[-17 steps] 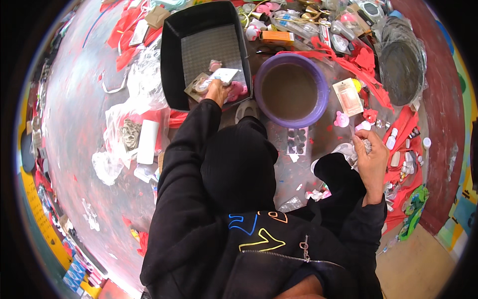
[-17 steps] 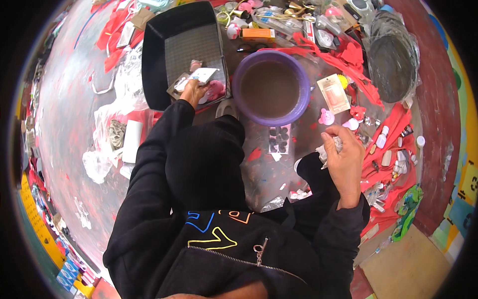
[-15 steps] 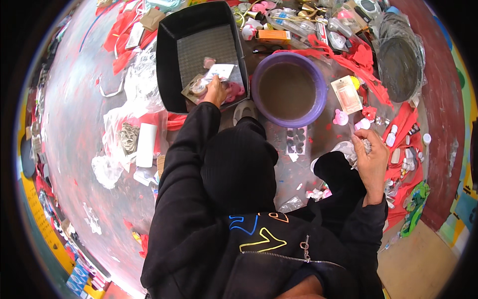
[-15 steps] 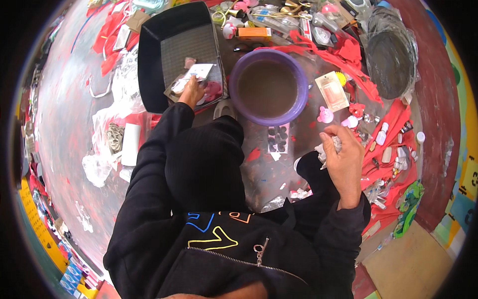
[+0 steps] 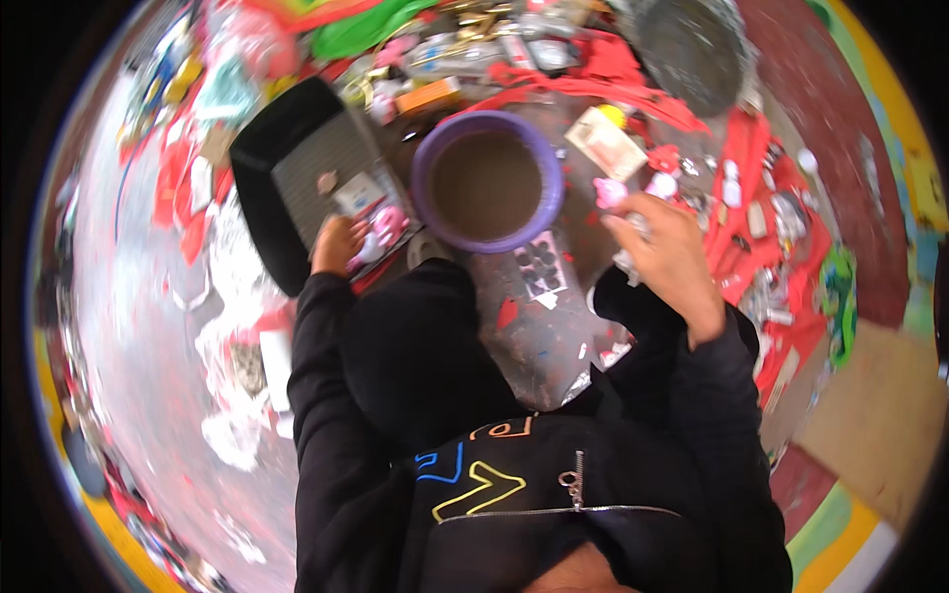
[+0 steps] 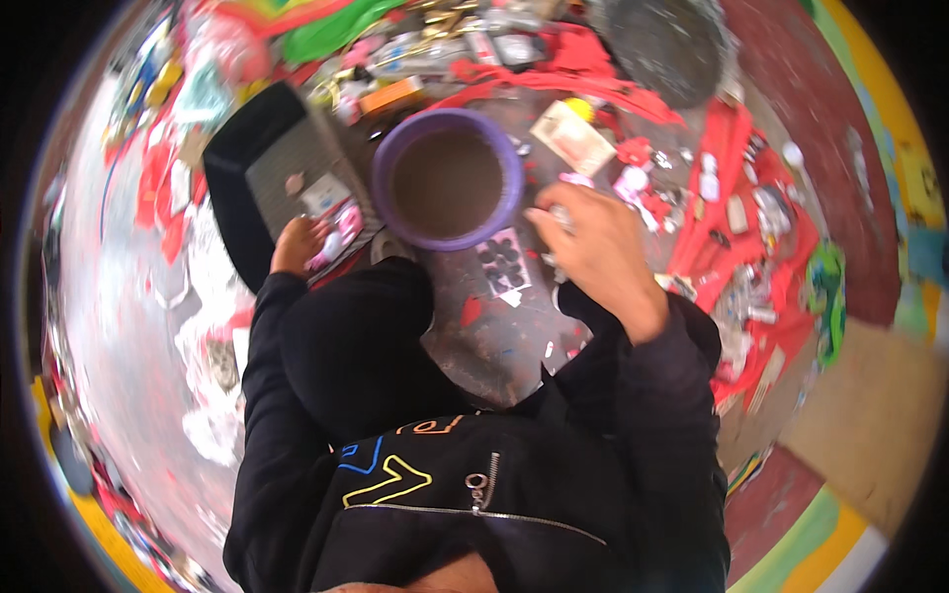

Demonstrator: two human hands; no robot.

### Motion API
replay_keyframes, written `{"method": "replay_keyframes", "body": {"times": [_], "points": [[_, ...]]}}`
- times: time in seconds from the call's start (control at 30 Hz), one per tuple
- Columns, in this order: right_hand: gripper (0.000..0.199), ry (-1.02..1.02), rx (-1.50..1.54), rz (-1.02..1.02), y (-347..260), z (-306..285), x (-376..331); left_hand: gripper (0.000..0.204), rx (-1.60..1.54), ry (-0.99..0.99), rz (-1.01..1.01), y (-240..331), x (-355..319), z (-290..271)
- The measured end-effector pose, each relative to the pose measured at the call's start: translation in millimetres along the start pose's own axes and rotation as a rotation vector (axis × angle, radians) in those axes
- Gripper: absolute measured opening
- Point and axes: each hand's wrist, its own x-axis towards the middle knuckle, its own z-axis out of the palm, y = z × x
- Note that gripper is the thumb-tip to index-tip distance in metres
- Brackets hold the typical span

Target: The person sits on the floor and organizes various items, including a black tray with a white object, a plastic bag, and a pink toy. They wipe the objects with a cloth and place them into a plastic bag.

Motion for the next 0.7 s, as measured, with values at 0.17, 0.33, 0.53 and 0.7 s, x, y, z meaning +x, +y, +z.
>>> {"method": "replay_keyframes", "body": {"times": [0.17,0.33,0.53,0.7], "points": [[0.031,-0.239,0.128,0.0,-6,4,-7,0.025,0.014,-0.138,0.223,75,-105,62],[0.035,-0.161,0.366,0.098,-17,4,-16,0.036,0.368,-0.235,0.608,86,-255,211],[0.025,0.337,0.939,0.204,3,-6,-16,0.057,0.449,-0.591,0.195,-21,-318,323],[0.024,0.47,0.692,0.134,2,15,-15,0.043,0.2,-0.939,0.168,-85,-326,356]]}}
